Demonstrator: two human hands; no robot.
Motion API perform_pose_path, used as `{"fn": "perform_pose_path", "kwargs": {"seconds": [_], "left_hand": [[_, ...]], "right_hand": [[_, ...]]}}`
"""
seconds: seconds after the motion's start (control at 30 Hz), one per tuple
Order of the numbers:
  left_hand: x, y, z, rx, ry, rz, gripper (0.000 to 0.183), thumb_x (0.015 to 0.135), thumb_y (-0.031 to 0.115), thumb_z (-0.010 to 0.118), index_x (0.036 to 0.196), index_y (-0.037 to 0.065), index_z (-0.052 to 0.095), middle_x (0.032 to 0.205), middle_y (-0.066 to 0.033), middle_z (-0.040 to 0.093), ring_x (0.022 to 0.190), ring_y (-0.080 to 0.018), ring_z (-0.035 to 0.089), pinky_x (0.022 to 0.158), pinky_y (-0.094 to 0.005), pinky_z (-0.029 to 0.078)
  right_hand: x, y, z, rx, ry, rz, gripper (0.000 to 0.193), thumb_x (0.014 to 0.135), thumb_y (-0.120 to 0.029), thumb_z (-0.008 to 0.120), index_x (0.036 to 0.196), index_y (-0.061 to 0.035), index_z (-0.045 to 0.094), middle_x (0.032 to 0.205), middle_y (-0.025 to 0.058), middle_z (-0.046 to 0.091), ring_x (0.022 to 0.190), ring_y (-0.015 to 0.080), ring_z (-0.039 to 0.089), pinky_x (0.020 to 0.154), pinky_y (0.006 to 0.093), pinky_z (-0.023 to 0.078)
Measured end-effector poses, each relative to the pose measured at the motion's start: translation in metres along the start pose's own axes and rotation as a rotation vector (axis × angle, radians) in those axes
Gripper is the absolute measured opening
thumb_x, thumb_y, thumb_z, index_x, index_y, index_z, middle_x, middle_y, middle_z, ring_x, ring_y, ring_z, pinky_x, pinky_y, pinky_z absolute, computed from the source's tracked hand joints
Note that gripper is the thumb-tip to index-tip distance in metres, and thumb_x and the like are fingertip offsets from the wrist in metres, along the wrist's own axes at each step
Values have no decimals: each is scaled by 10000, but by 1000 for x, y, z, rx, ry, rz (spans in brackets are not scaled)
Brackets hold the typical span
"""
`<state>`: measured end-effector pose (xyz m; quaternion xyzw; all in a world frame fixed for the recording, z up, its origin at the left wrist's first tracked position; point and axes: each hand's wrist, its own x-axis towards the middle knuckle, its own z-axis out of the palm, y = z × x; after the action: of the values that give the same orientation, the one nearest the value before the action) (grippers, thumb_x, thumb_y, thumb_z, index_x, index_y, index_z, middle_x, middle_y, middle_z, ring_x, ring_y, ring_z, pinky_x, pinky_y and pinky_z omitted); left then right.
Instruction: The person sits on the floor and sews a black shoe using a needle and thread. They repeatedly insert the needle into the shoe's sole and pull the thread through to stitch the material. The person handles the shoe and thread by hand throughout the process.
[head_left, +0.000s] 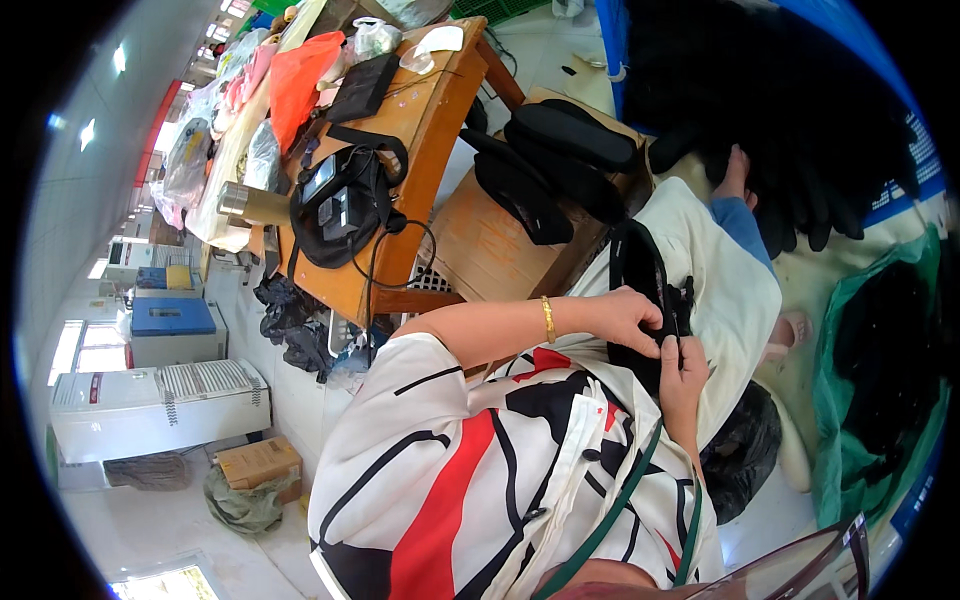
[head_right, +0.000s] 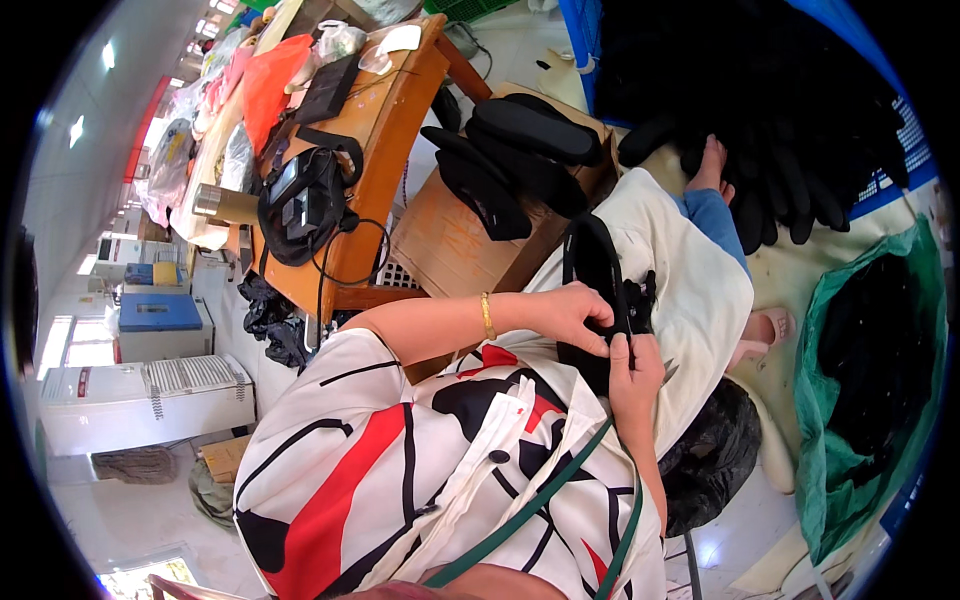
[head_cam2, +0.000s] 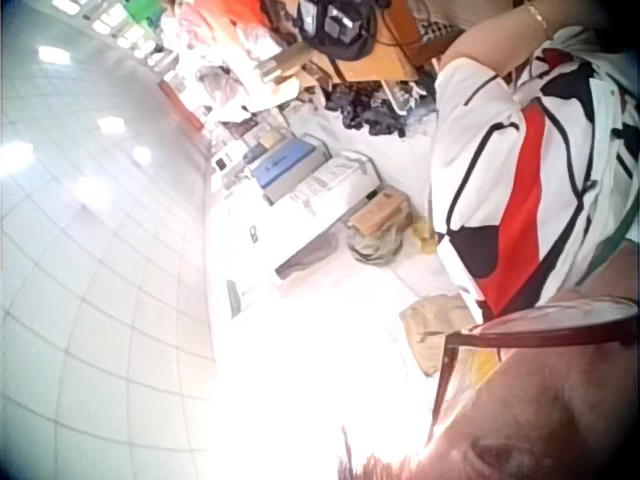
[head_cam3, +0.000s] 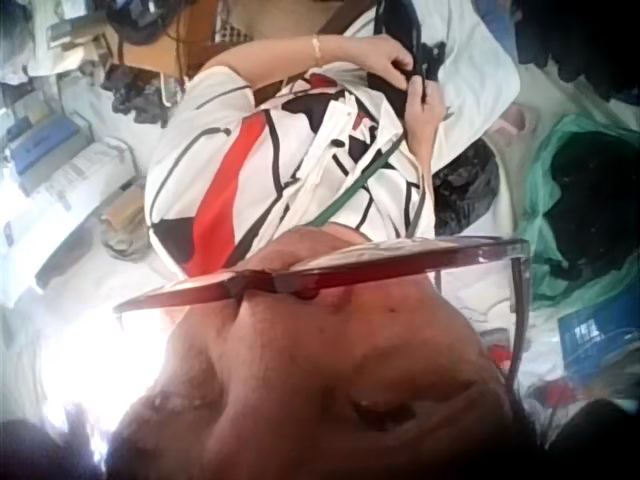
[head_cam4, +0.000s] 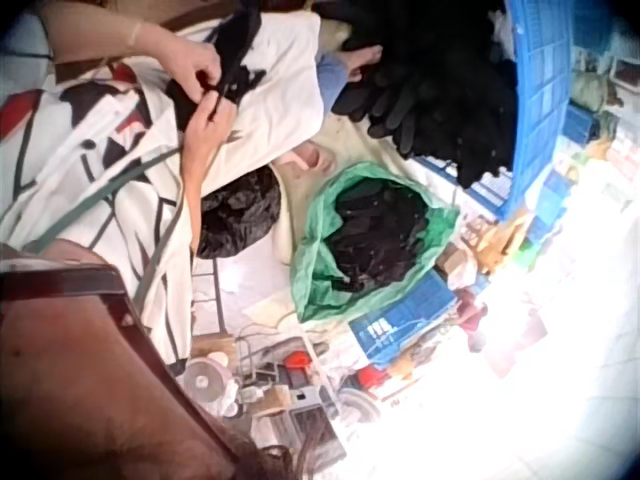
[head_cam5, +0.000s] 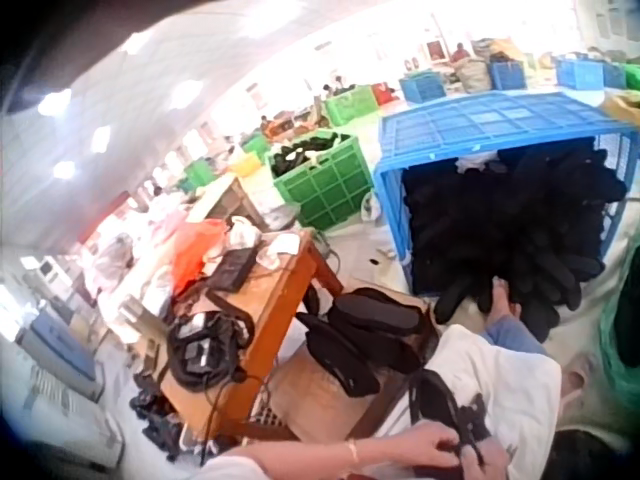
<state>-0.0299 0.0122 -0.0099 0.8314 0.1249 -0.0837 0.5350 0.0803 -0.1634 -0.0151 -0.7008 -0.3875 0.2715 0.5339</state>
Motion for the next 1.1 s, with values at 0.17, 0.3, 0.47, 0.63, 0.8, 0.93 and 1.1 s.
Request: {"fn": "perform_pose_path", "kwargs": {"seconds": [0.17, 0.3, 0.47, 0.63, 0.8, 0.93, 1.1], "left_hand": [[2, -9, 7, -25, 45, 143, 296, 821, 310, 729, 834, 23, 654, 756, -115, 633, 743, -293, 593, 692, -384, 456], [-5, -13, 9, 6, 94, 207, 222, 841, 296, 714, 855, 79, 669, 768, -77, 630, 788, -270, 581, 808, -398, 417], [-7, -14, 9, 60, 149, 245, 242, 845, 316, 718, 861, 78, 676, 771, -74, 638, 807, -271, 589, 830, -391, 418], [-9, -3, 9, -74, 179, 162, 225, 817, 295, 744, 844, 78, 691, 769, -74, 644, 802, -266, 592, 836, -393, 422], [-2, 0, -3, 119, 419, 331, 204, 759, 236, 767, 834, 57, 704, 760, -93, 657, 762, -297, 604, 709, -410, 446], [1, 1, -11, 124, 437, 296, 192, 783, 211, 754, 866, 49, 693, 809, -79, 662, 810, -283, 598, 730, -402, 448], [9, 29, 0, 29, 558, 369, 158, 805, 134, 729, 935, 50, 697, 892, -95, 676, 867, -305, 591, 800, -390, 468]], "right_hand": [[-1, 13, 12, 111, 116, 22, 293, 978, -139, 593, 749, -5, 469, 709, 37, 436, 663, 143, 398, 608, 300, 356], [1, 30, 14, 267, 142, 165, 306, 984, -156, 605, 740, -21, 478, 716, -10, 425, 679, 92, 363, 604, 266, 337], [9, 18, 6, 110, 58, 121, 246, 974, -178, 625, 816, -6, 549, 738, 7, 473, 713, 107, 436, 658, 254, 381], [7, 15, 2, -118, 128, -78, 211, 914, -192, 678, 953, -5, 590, 825, 65, 519, 759, 180, 504, 717, 294, 433], [20, 12, 0, -101, 194, -17, 266, 862, -171, 697, 1053, -4, 615, 876, 71, 565, 793, 179, 554, 746, 304, 458], [18, 24, -20, 304, -185, 473, 464, 931, -355, 680, 1164, 41, 610, 1000, 55, 656, 872, 130, 600, 823, 251, 477], [4, 26, -33, 828, -14, 715, 477, 934, -331, 665, 1211, 51, 602, 1114, 87, 675, 982, 156, 642, 870, 286, 504]]}}
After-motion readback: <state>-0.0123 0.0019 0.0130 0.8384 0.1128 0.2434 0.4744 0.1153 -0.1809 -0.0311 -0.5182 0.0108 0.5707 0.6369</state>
